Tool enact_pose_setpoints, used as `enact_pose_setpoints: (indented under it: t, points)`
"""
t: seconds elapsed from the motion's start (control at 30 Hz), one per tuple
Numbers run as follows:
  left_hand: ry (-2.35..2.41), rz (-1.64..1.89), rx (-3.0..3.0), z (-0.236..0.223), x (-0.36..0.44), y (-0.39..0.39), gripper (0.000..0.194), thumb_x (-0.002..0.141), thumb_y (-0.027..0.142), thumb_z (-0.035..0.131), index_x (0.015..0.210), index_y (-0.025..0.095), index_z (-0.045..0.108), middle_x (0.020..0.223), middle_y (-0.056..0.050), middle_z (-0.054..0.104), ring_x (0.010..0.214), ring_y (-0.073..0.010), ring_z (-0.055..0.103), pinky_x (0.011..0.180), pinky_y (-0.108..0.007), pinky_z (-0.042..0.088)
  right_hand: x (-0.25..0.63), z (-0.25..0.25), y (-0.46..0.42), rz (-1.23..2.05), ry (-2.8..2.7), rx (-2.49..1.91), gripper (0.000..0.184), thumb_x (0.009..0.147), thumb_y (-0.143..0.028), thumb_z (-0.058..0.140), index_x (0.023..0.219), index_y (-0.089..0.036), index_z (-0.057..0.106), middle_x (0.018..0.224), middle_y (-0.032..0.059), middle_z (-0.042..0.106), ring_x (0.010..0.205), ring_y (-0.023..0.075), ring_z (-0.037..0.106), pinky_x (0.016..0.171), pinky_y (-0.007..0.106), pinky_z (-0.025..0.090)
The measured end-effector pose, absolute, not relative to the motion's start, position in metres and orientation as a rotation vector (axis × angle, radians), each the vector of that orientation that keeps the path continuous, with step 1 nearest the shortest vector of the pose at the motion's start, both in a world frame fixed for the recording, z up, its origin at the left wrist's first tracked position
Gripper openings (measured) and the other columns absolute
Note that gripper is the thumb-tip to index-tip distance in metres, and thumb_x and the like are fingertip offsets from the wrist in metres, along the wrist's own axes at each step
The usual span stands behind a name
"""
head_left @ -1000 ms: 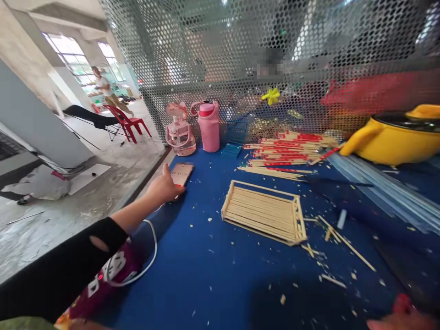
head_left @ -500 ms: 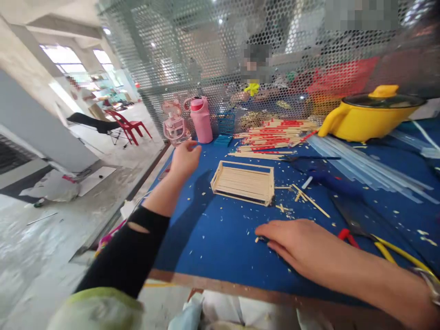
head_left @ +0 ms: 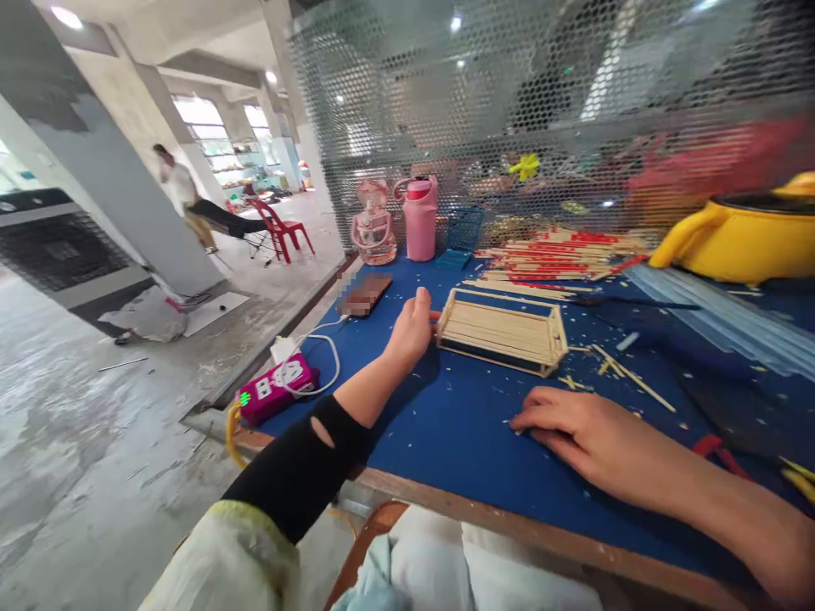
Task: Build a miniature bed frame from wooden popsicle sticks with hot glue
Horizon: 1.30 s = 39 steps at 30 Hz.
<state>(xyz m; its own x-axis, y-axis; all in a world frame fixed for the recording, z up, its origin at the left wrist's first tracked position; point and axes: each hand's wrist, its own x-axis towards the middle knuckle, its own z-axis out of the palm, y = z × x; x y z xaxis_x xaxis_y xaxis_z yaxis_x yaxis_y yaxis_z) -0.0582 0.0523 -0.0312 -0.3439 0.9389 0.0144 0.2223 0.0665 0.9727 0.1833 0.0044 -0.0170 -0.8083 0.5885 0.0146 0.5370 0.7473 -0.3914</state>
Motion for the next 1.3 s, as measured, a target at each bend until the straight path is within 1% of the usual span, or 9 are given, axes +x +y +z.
enact_pose_setpoints:
  t: [0.1,0.3,0.4,0.57,0.8,1.0,1.07,1.17,1.3]
  points:
    - [1.634,1.28,1.165,-0.03,-0.06,0.05,0.065,0.094,0.057,0.017,0.12,0.01,0.052,0.097,-0.012,0.069,0.079,-0.0193,0.068,0.074,-0.033,0.054,0.181,-0.003,0.01,0.792,-2.738,-0.94,0.026,0.081,-0.008,0.049,0.088,-0.02,0.071,0.089,0.004,0.068,0.084,0.0163,0.062,0.078,0.031,0.046]
    - [1.763,1.556,1.365,-0.006,-0.052,0.031,0.046,0.092,0.045,0.04,0.13,0.02,0.045,0.136,-0.009,0.051,0.125,-0.0228,0.048,0.1,-0.034,0.04,0.182,0.016,0.023,1.76,-1.775,-1.009,0.013,0.076,-0.019,0.062,0.088,-0.017,0.067,0.08,0.0001,0.064,0.057,0.007,0.049,0.05,0.02,0.041]
    - [1.482,1.456,1.87,0.006,-0.036,0.0,0.037,0.091,0.045,0.04,0.101,0.02,0.066,0.102,-0.008,0.068,0.098,-0.0215,0.062,0.088,-0.033,0.048,0.179,0.011,0.014,1.962,-1.324,-0.875,0.022,0.075,-0.03,0.069,0.094,-0.018,0.069,0.073,-0.0014,0.058,0.052,0.0049,0.045,0.043,0.017,0.035]
    - [1.287,1.164,1.664,0.006,-0.005,-0.038,0.035,0.069,0.047,0.073,0.092,0.02,0.069,0.084,-0.005,0.072,0.077,-0.0195,0.065,0.073,-0.03,0.051,0.171,0.003,-0.011,1.922,-1.162,-0.87,0.025,0.074,-0.035,0.072,0.093,-0.02,0.072,0.065,-0.0034,0.053,0.049,0.0034,0.041,0.042,0.015,0.032]
    - [1.428,1.058,1.61,0.003,0.006,-0.05,0.026,0.079,0.044,0.062,0.076,0.021,0.072,0.067,-0.001,0.071,0.062,-0.0161,0.062,0.058,-0.026,0.047,0.171,-0.01,-0.041,1.914,-1.204,-0.887,0.036,0.077,-0.038,0.068,0.11,-0.023,0.068,0.067,-0.0035,0.052,0.048,0.0037,0.04,0.041,0.016,0.03]
    - [1.752,0.69,2.072,-0.007,-0.054,-0.066,0.03,0.087,0.04,0.048,0.082,0.024,0.073,0.075,-0.004,0.073,0.068,-0.0203,0.065,0.067,-0.031,0.05,0.199,-0.007,-0.059,1.492,-1.654,-1.05,0.027,0.084,-0.039,0.059,0.104,-0.023,0.069,0.071,-0.0009,0.058,0.055,0.008,0.049,0.05,0.021,0.038]
    - [1.775,0.58,2.123,-0.012,-0.078,-0.068,0.034,0.087,0.028,0.041,0.101,0.027,0.072,0.099,-0.006,0.073,0.089,-0.0232,0.068,0.083,-0.036,0.052,0.206,-0.005,-0.052,1.114,-1.993,-1.147,0.021,0.086,-0.032,0.057,0.1,-0.023,0.07,0.081,0.0028,0.065,0.07,0.0132,0.059,0.063,0.026,0.046]
    - [1.876,0.604,2.206,-0.017,-0.093,-0.062,0.055,0.077,0.02,0.047,0.132,0.023,0.053,0.143,-0.009,0.047,0.132,-0.029,0.042,0.107,-0.047,0.036,0.204,-0.005,-0.034,0.572,-2.503,-1.161,0.03,0.084,-0.016,0.054,0.107,-0.025,0.069,0.1,0.0056,0.069,0.089,0.0199,0.064,0.077,0.032,0.047]
    - [1.915,0.876,1.893,-0.025,-0.079,-0.026,0.071,0.077,0.038,0.057,0.14,0.014,0.036,0.134,-0.017,0.052,0.123,-0.0289,0.05,0.101,-0.046,0.042,0.188,-0.004,-0.01,0.305,-2.849,-1.045,0.026,0.084,-0.015,0.054,0.101,-0.023,0.072,0.093,0.0054,0.071,0.082,0.02,0.066,0.068,0.028,0.045]
